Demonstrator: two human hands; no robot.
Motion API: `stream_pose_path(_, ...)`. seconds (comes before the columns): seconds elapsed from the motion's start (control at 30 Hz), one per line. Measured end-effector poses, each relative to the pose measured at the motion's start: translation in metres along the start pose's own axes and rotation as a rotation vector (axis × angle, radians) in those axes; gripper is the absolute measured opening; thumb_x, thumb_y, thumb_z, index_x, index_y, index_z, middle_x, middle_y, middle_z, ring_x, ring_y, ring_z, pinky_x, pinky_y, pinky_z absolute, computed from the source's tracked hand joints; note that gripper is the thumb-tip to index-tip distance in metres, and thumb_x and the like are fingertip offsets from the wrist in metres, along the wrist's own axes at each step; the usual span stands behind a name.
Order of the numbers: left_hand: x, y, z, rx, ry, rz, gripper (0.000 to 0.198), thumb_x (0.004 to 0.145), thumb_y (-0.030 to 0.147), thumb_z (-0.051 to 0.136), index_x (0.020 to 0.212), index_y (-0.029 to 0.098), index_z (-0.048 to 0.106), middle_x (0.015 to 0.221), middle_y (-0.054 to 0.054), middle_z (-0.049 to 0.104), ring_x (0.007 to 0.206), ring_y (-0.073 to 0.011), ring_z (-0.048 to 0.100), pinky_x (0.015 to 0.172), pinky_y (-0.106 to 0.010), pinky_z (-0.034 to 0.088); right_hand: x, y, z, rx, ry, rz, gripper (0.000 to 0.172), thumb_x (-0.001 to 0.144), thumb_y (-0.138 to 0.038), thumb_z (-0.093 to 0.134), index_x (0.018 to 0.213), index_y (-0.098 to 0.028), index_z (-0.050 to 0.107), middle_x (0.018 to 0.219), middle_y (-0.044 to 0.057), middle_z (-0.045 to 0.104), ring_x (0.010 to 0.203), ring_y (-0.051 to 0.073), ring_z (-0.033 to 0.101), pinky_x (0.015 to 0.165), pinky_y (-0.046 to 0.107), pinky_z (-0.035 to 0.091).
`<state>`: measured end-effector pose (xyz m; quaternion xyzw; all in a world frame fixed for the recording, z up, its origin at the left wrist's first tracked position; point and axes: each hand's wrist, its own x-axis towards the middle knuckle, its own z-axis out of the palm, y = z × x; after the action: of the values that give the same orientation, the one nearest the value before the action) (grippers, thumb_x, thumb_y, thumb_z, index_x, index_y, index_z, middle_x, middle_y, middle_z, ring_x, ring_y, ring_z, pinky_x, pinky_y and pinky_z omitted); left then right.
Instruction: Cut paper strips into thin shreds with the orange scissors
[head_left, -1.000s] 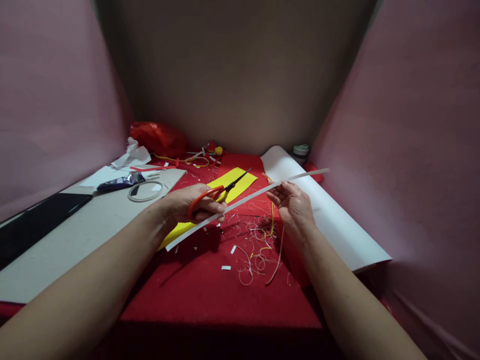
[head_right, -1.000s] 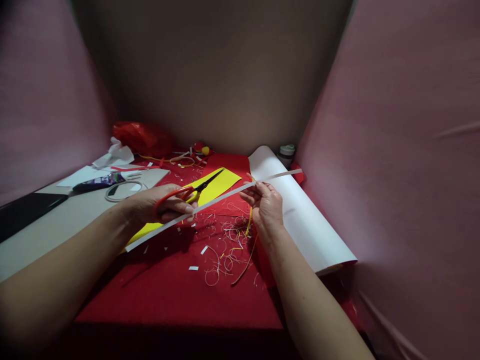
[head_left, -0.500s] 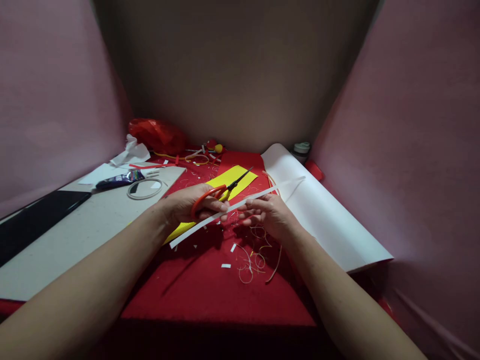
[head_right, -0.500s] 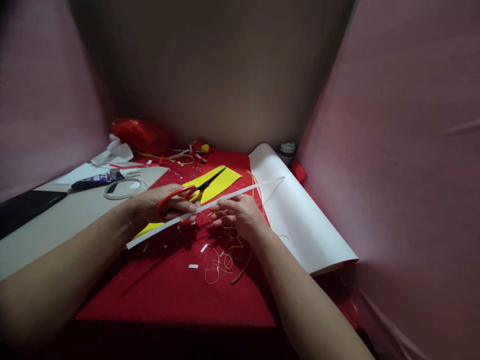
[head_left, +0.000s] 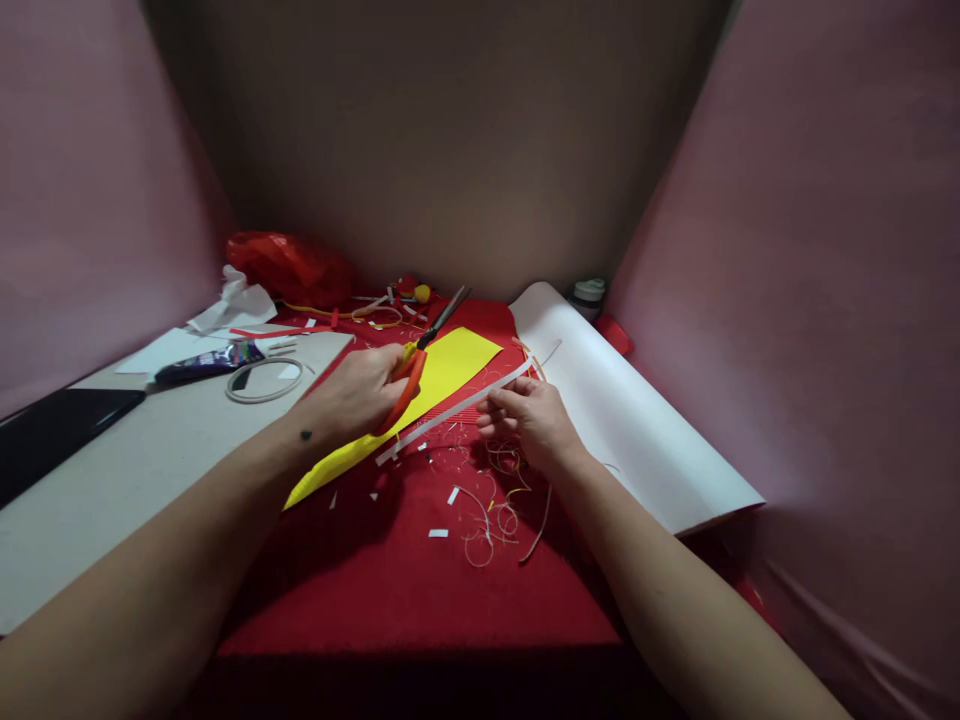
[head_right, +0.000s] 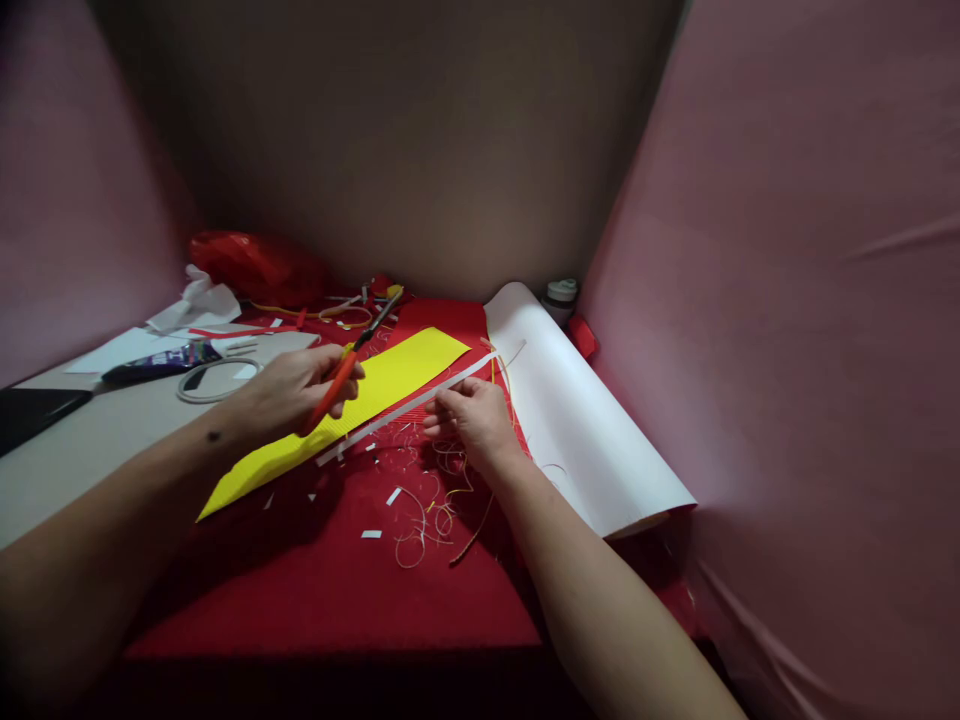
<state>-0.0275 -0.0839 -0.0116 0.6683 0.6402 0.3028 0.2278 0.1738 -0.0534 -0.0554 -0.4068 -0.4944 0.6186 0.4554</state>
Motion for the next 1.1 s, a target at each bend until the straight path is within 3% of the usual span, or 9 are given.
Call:
stream_pose_path(0.1, -0.010, 0.013, -0.002, -0.045, -0.241, -0.001, 0.017, 0.070, 0.034, 0.044, 0.072, 0.018, 0.051, 0.062, -0.002, 0.059, 0.048, -0.0117, 0.052, 0.045, -0.023, 0.037, 0.002, 0.001, -0.001, -0.024, 0.051, -0.062, 0.011, 0.066, -0.022, 0.061, 0.063, -0.016, 0.053, 0.062, 0.004, 0.062, 0.050, 0.013, 0.059, 0.052, 0.032, 0.053)
stream_pose_path(0.17, -0.015, 0.017, 0.003, 0.156, -0.322, 0.029, 0.022, 0.072, 0.038, 0.042, 0.064, 0.018, 0.049, 0.059, -0.004, 0.057, 0.050, -0.0135, 0.051, 0.047, -0.025, 0.035, 0.003, 0.000, -0.001, -0.012, 0.065, -0.084, 0.010, 0.066, -0.024, 0.060, 0.065, -0.016, 0.053, 0.062, 0.003, 0.062, 0.050, 0.013, 0.059, 0.053, 0.031, 0.053)
stream_pose_path(0.27, -0.017, 0.018, 0.015, 0.506, -0.295, 0.114, 0.032, 0.077, 0.043, 0.035, 0.063, 0.019, 0.050, 0.065, -0.009, 0.058, 0.054, -0.0174, 0.051, 0.051, -0.029, 0.034, 0.002, -0.003, -0.002, 0.027, 0.067, -0.103, 0.009, 0.066, -0.023, 0.059, 0.065, -0.016, 0.054, 0.063, 0.003, 0.063, 0.050, 0.013, 0.059, 0.053, 0.030, 0.053)
stream_pose_path(0.33, -0.018, 0.017, 0.022, 0.602, -0.295, 0.127, 0.034, 0.080, 0.043, 0.031, 0.068, 0.019, 0.053, 0.070, -0.012, 0.060, 0.058, -0.0202, 0.052, 0.052, -0.031, 0.033, 0.002, -0.004, -0.002, 0.051, 0.058, -0.103, 0.008, 0.065, -0.022, 0.060, 0.064, -0.016, 0.055, 0.064, 0.004, 0.063, 0.050, 0.013, 0.060, 0.053, 0.030, 0.053)
stream_pose_path(0.77, -0.019, 0.017, 0.029, 0.718, -0.309, 0.146, 0.033, 0.082, 0.039, 0.031, 0.084, 0.016, 0.054, 0.079, -0.016, 0.062, 0.067, -0.0264, 0.058, 0.055, -0.033, 0.035, 0.009, 0.002, -0.009, 0.190, -0.074, -0.079, 0.009, 0.064, -0.020, 0.062, 0.069, -0.013, 0.059, 0.064, 0.006, 0.067, 0.051, 0.015, 0.063, 0.055, 0.031, 0.054)
stream_pose_path(1.1, -0.015, 0.009, 0.031, 0.769, -0.294, 0.168, 0.035, 0.083, 0.040, 0.031, 0.088, 0.015, 0.055, 0.078, -0.018, 0.063, 0.068, -0.0270, 0.059, 0.054, -0.032, 0.034, 0.010, 0.003, -0.011, 0.143, -0.064, -0.079, 0.008, 0.065, -0.021, 0.061, 0.068, -0.013, 0.058, 0.067, 0.008, 0.067, 0.056, 0.017, 0.065, 0.057, 0.032, 0.054)
